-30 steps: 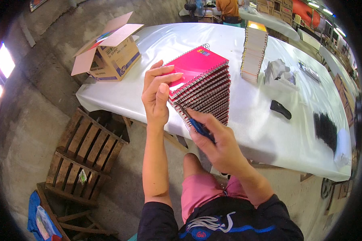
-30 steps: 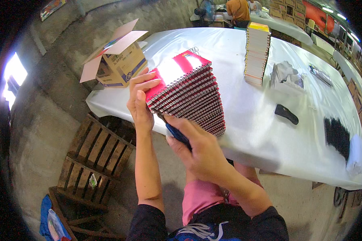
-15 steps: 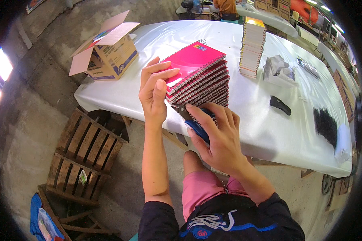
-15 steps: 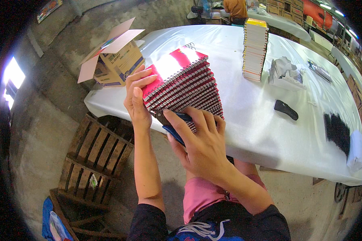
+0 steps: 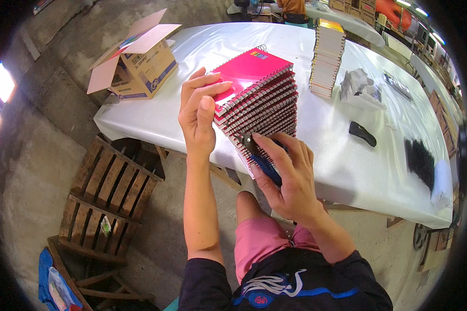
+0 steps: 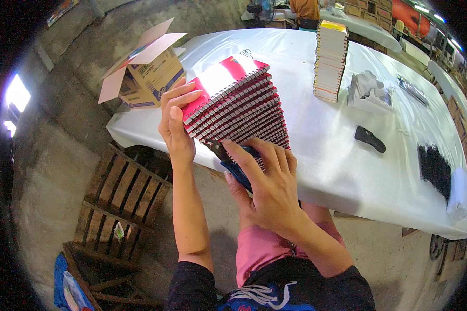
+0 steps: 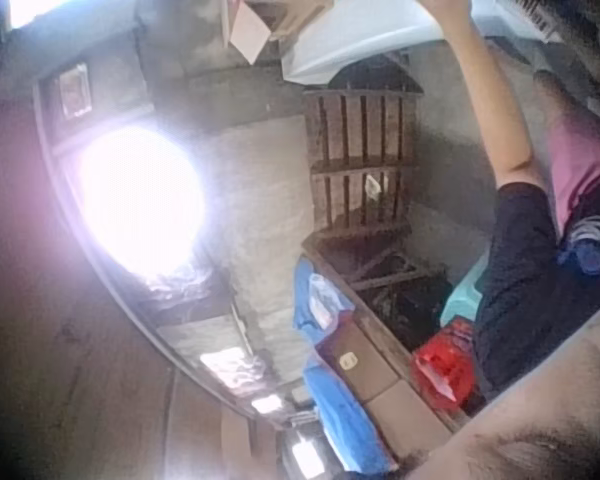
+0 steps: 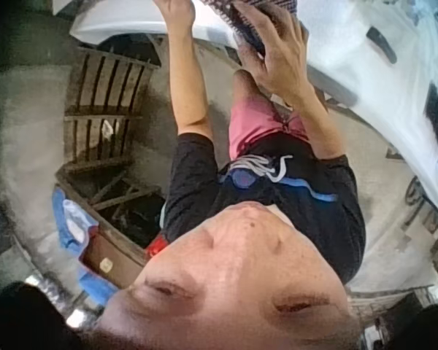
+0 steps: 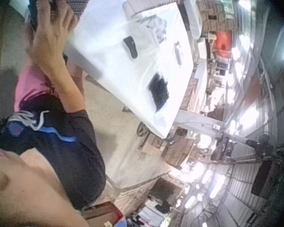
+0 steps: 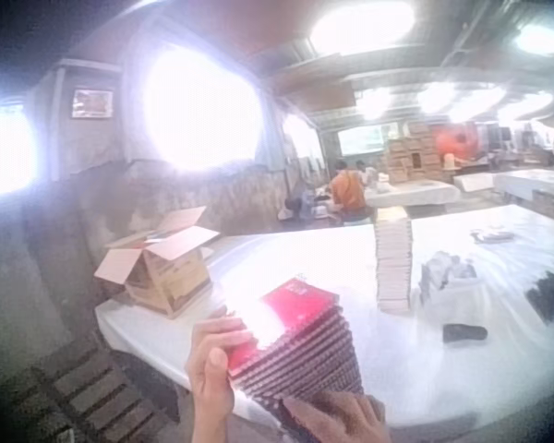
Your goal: The person trims the excess metal binding from a stack of notebooks using pliers and adds each finished notebook to a growing stack.
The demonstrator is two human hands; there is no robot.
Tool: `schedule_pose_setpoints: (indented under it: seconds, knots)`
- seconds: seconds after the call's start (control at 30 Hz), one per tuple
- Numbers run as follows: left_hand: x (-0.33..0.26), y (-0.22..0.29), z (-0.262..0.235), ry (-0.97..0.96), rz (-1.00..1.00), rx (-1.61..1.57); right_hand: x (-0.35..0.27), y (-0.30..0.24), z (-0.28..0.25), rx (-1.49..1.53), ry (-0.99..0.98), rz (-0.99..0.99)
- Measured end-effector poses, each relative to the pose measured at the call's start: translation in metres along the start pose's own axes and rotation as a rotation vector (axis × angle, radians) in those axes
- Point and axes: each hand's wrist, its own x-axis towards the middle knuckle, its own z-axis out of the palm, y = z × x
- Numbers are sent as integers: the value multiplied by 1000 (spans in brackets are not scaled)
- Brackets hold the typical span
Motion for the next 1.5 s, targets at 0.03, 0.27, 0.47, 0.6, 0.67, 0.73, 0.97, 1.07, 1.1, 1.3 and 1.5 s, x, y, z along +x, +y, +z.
schedule_pose_setpoints:
  seconds: [0.03, 0.27, 0.47, 0.6, 0.67, 0.73, 0.97, 1.07, 1.1, 1.3, 1.5]
  knots:
    - [0, -1, 0, -3, 2, 2, 0, 0, 1, 9, 0, 6]
    - [-1, -2, 0, 0, 4, 11, 3, 0, 3, 16, -75, 12]
    - [-3, -3, 0, -7, 30, 19, 0, -6, -1, 595, -205, 306]
    - [-3, -5, -1, 0, 9, 13, -5, 2, 1, 345, -104, 155]
    - [-1, -4, -1, -8, 12, 17, -7, 3, 1, -1, 2, -2]
    - [0, -3, 0, -14, 14, 15, -6, 6, 6, -36, 23, -35]
    - [-1, -5, 0, -4, 15, 9, -3, 0, 2, -139, -110, -21]
    - [1, -6, 2, -7, 23, 8, -7, 3, 10, 37, -96, 24]
    - [1, -6, 2, -8, 27, 5, -4, 1, 6, 431, -230, 303]
    - [-2, -8, 2, 2, 0, -9, -4, 6, 4, 940, -302, 597]
    - [0, -7, 0, -7, 0, 1, -11, 12, 6, -4, 2, -5]
